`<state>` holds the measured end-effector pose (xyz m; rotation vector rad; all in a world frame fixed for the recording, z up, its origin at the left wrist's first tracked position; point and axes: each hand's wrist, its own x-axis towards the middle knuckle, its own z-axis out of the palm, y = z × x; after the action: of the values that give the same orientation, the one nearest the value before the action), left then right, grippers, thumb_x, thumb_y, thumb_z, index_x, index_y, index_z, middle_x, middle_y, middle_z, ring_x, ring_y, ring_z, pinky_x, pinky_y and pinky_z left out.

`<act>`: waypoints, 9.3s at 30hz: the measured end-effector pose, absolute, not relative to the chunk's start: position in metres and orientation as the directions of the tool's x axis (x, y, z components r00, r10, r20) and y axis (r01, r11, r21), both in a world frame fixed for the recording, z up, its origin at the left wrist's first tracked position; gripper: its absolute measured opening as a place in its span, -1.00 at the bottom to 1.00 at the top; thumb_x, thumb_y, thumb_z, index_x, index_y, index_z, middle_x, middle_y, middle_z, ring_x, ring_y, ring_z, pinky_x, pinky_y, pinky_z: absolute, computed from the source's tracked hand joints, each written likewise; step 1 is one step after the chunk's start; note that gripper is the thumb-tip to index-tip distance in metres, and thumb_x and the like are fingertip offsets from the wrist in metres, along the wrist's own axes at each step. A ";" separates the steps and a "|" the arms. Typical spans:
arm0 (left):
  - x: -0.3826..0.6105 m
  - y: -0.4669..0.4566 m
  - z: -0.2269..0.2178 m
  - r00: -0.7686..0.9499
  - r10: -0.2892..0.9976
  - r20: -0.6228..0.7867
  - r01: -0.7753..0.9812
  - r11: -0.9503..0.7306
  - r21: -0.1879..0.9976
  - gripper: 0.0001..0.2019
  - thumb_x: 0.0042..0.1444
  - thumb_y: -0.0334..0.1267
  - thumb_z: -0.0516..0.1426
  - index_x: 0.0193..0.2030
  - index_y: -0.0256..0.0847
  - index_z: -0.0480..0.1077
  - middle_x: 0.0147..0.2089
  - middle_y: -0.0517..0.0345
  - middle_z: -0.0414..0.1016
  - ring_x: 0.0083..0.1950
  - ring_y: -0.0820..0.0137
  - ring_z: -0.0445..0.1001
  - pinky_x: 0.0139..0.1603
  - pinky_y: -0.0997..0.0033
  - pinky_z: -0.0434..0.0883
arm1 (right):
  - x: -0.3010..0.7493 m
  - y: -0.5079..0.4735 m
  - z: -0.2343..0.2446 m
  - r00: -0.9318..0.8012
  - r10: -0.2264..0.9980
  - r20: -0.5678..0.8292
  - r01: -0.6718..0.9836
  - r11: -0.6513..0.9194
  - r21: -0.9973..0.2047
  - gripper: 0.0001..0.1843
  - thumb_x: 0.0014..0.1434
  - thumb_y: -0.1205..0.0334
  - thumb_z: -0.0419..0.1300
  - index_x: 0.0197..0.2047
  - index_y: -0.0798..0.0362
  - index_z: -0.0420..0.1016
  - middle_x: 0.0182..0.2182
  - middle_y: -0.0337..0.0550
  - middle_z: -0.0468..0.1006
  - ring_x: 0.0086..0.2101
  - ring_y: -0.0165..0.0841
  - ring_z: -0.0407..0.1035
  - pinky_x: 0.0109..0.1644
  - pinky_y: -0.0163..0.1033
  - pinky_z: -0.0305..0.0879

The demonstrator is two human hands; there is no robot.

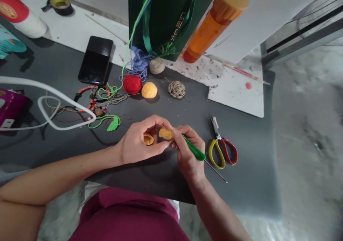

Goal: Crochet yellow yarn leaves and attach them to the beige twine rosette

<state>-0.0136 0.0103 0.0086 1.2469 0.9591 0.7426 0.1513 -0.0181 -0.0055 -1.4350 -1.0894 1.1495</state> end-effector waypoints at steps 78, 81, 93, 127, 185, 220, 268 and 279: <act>-0.012 0.023 0.006 0.277 0.824 -0.493 -0.392 0.566 0.725 -0.71 -0.13 -0.17 0.45 -0.41 -0.25 0.47 -0.55 0.32 0.41 -0.55 0.61 0.25 -0.51 0.52 0.10 | 0.163 -0.020 -0.010 -0.171 0.771 0.613 0.456 0.614 -0.645 -0.64 0.16 0.61 0.25 -0.08 0.00 0.51 -0.32 -0.16 0.66 -0.36 -0.35 0.58 -0.29 -0.21 0.56; -0.012 0.024 0.007 0.271 0.821 -0.503 -0.407 0.571 0.713 -0.72 -0.14 -0.20 0.45 -0.41 -0.25 0.47 -0.54 0.32 0.43 -0.55 0.62 0.25 -0.51 0.53 0.11 | 0.163 -0.020 -0.011 -0.166 0.769 0.617 0.459 0.614 -0.642 -0.64 0.16 0.59 0.25 -0.07 -0.02 0.52 -0.34 -0.18 0.66 -0.38 -0.35 0.58 -0.31 -0.20 0.55; -0.013 0.025 0.006 0.259 0.819 -0.512 -0.391 0.573 0.720 -0.73 -0.12 -0.19 0.44 -0.40 -0.24 0.47 -0.52 0.30 0.43 -0.54 0.60 0.26 -0.49 0.52 0.13 | 0.164 -0.020 -0.008 -0.192 0.749 0.635 0.454 0.641 -0.619 -0.62 0.15 0.60 0.24 -0.05 -0.02 0.52 -0.36 -0.17 0.65 -0.40 -0.35 0.56 -0.35 -0.19 0.51; -0.012 0.024 0.008 0.268 0.797 -0.541 -0.421 0.602 0.678 -0.77 -0.10 -0.26 0.43 -0.42 -0.25 0.48 -0.56 0.33 0.40 -0.54 0.61 0.24 -0.49 0.53 0.12 | 0.165 -0.021 -0.011 -0.229 0.732 0.642 0.452 0.664 -0.596 -0.59 0.14 0.64 0.25 -0.02 0.05 0.51 -0.31 -0.13 0.65 -0.33 -0.34 0.56 -0.29 -0.20 0.53; -0.012 0.022 0.006 0.283 0.798 -0.533 -0.420 0.602 0.679 -0.73 -0.11 -0.20 0.45 -0.39 -0.26 0.48 -0.53 0.30 0.44 -0.53 0.60 0.27 -0.48 0.52 0.13 | 0.159 -0.021 -0.013 -0.282 0.661 0.695 0.579 0.695 -0.427 -0.67 0.21 0.59 0.22 -0.01 0.08 0.49 -0.29 -0.11 0.62 -0.35 -0.34 0.52 -0.29 -0.20 0.52; -0.014 0.023 0.003 0.264 0.842 -0.470 -0.361 0.538 0.762 -0.73 -0.09 -0.16 0.44 -0.38 -0.25 0.50 -0.47 0.25 0.52 -0.55 0.61 0.27 -0.51 0.51 0.16 | 0.162 -0.022 -0.009 -0.231 0.719 0.655 0.482 0.670 -0.565 -0.67 0.17 0.61 0.23 -0.07 0.07 0.52 -0.33 -0.15 0.63 -0.37 -0.35 0.53 -0.31 -0.21 0.49; -0.021 0.030 0.006 0.558 0.745 -0.366 -0.303 0.594 0.745 -0.77 0.03 -0.21 0.37 -0.38 -0.27 0.45 -0.58 0.25 0.46 -0.54 0.57 0.30 -0.51 0.49 0.07 | 0.180 -0.014 -0.005 -0.188 0.981 0.057 -0.254 0.008 -0.967 -0.97 0.24 0.24 0.38 -0.25 -0.06 0.61 -0.42 -0.25 0.62 -0.49 -0.45 0.39 -0.40 -0.31 0.34; -0.019 0.029 0.003 0.546 0.744 -0.386 -0.351 0.621 0.701 -0.71 0.00 -0.14 0.40 -0.38 -0.27 0.44 -0.56 0.21 0.48 -0.53 0.56 0.31 -0.51 0.51 0.07 | 0.172 -0.013 -0.004 -0.074 0.996 0.040 -0.239 0.022 -0.971 -0.92 0.20 0.21 0.41 -0.32 -0.06 0.60 -0.47 -0.29 0.60 -0.49 -0.47 0.37 -0.41 -0.34 0.31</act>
<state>-0.0195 0.0291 0.0029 0.6043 0.7308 0.6981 0.1718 -0.0132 -0.0037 -0.9698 -1.0996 1.3467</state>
